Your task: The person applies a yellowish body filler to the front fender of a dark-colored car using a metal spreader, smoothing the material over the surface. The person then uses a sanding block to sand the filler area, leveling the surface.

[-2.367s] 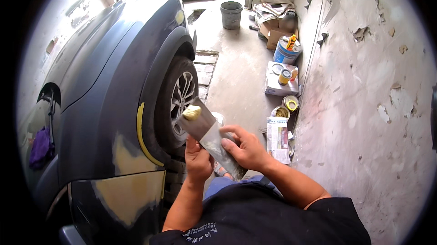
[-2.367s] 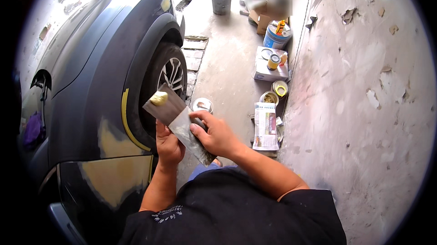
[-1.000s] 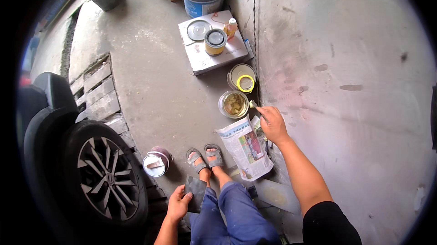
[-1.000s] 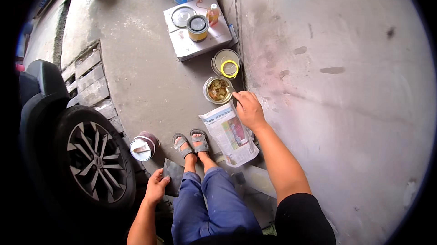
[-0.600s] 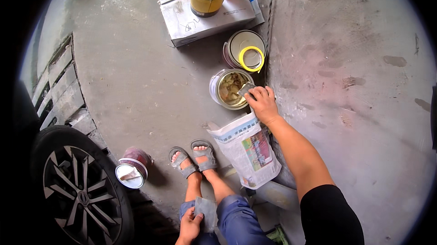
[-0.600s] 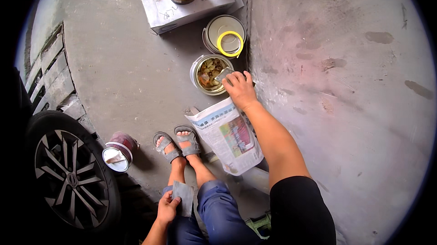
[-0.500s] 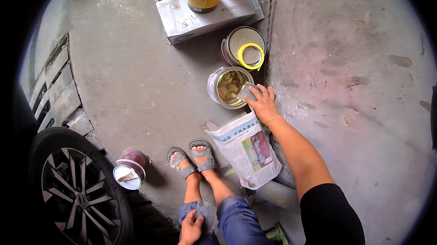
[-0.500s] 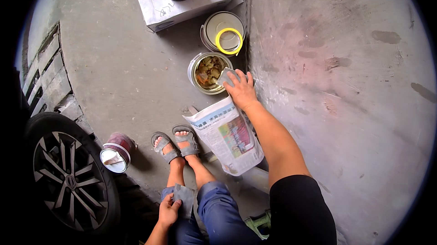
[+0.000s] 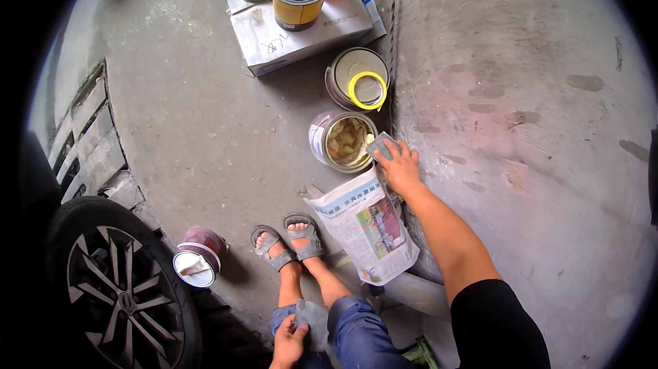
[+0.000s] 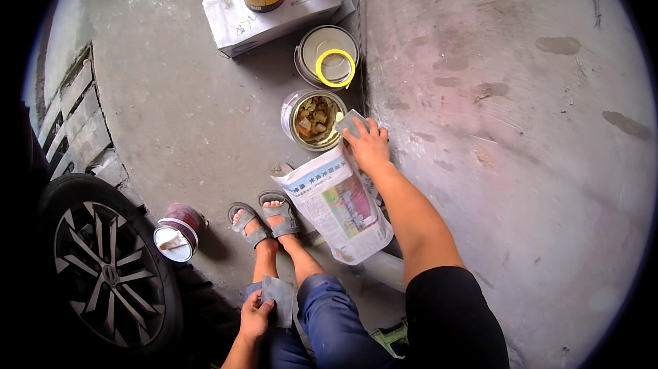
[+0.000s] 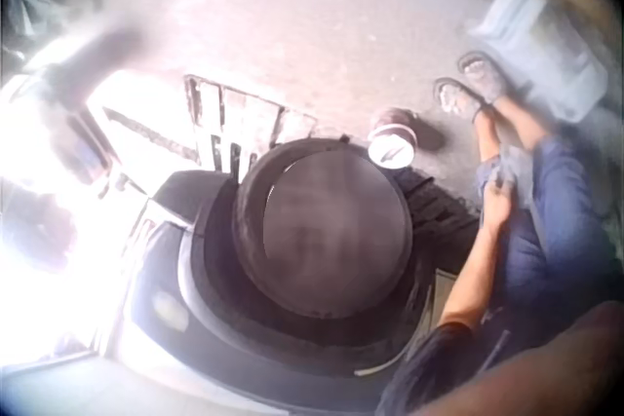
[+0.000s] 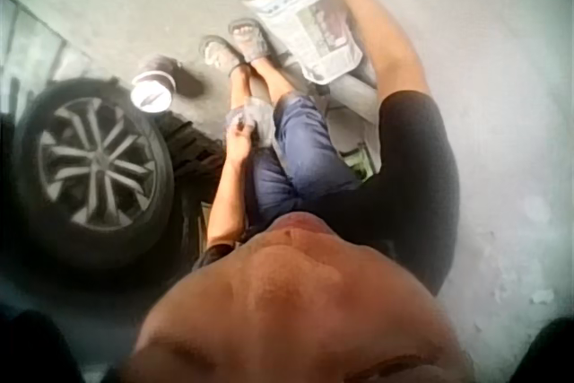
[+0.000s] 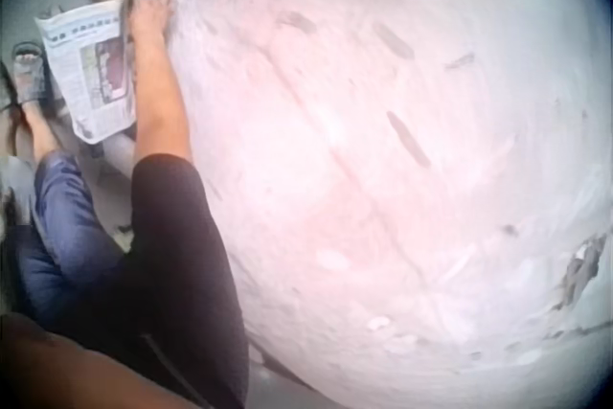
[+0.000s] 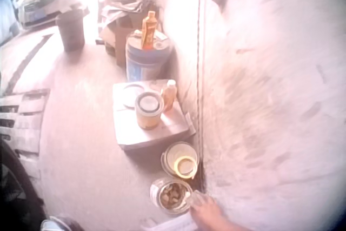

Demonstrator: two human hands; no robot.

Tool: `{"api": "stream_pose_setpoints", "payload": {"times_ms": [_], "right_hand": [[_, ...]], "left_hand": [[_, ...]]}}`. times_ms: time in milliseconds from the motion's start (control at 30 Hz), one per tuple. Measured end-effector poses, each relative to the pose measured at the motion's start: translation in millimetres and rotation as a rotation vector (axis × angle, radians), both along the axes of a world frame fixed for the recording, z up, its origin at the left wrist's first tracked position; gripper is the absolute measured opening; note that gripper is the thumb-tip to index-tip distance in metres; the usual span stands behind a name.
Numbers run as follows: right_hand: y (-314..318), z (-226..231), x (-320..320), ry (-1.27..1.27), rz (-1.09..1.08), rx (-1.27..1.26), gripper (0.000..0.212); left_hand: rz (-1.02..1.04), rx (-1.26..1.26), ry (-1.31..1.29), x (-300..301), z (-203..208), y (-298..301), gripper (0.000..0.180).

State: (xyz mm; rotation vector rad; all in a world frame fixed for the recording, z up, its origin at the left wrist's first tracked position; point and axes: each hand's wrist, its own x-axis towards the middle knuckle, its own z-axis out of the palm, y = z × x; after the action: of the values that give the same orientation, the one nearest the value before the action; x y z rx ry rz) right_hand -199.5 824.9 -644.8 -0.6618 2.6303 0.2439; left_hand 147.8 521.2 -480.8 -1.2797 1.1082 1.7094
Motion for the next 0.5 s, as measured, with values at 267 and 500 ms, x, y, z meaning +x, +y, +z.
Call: {"api": "stream_pose_setpoints", "payload": {"times_ms": [267,500], "right_hand": [[-8,57,4,0.083,-0.268,0.000,0.050],[-78,198,58,-0.732,-0.970,-1.372,0.060]], "left_hand": [[0.112,-0.004,0.090,-15,10,-10,0.030],[0.527,0.015,0.258,-97,76,-12,0.033]]}}
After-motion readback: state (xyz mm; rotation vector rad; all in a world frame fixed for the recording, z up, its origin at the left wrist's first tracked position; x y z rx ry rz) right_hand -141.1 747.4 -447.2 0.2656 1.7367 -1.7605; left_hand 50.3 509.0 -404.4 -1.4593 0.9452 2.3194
